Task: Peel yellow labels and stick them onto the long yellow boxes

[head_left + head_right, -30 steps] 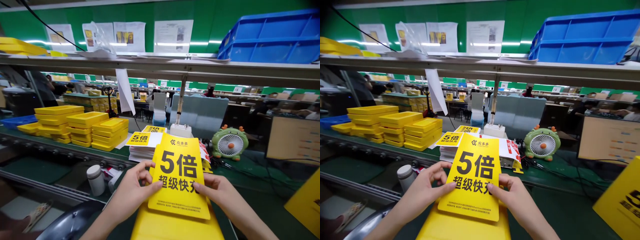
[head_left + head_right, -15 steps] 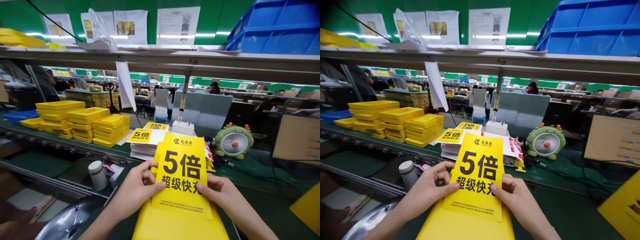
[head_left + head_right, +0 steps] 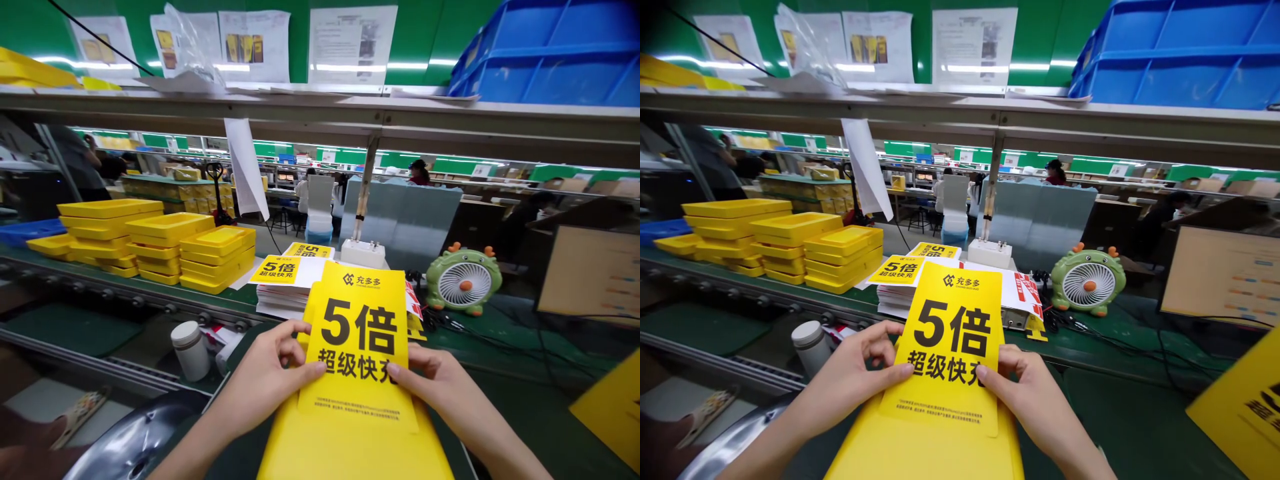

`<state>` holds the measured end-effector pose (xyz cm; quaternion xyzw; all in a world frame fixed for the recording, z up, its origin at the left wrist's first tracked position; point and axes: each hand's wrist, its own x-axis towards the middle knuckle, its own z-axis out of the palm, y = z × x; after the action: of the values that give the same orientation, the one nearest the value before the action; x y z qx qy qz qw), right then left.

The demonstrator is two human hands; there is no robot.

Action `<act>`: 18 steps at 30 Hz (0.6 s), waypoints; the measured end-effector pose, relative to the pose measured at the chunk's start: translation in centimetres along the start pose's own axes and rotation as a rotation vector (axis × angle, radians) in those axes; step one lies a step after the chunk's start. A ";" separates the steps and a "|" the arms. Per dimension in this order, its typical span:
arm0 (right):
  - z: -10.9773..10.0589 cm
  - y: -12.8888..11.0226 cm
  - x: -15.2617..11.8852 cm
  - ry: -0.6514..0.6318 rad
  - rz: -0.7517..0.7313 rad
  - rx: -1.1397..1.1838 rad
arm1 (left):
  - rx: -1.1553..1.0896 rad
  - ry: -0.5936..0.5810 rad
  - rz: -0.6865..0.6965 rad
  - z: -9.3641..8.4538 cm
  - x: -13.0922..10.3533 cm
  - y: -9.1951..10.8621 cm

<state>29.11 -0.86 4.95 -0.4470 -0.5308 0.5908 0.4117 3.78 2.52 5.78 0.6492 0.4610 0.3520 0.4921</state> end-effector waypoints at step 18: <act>-1.0 2.2 -1.6 0.287 -0.082 -0.327 | 0.345 0.037 0.005 -1.1 -1.5 0.0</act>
<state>30.43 -2.36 2.86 -0.5651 -0.5733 0.4101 0.4288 2.31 1.45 6.02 0.7184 0.5220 0.2809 0.3639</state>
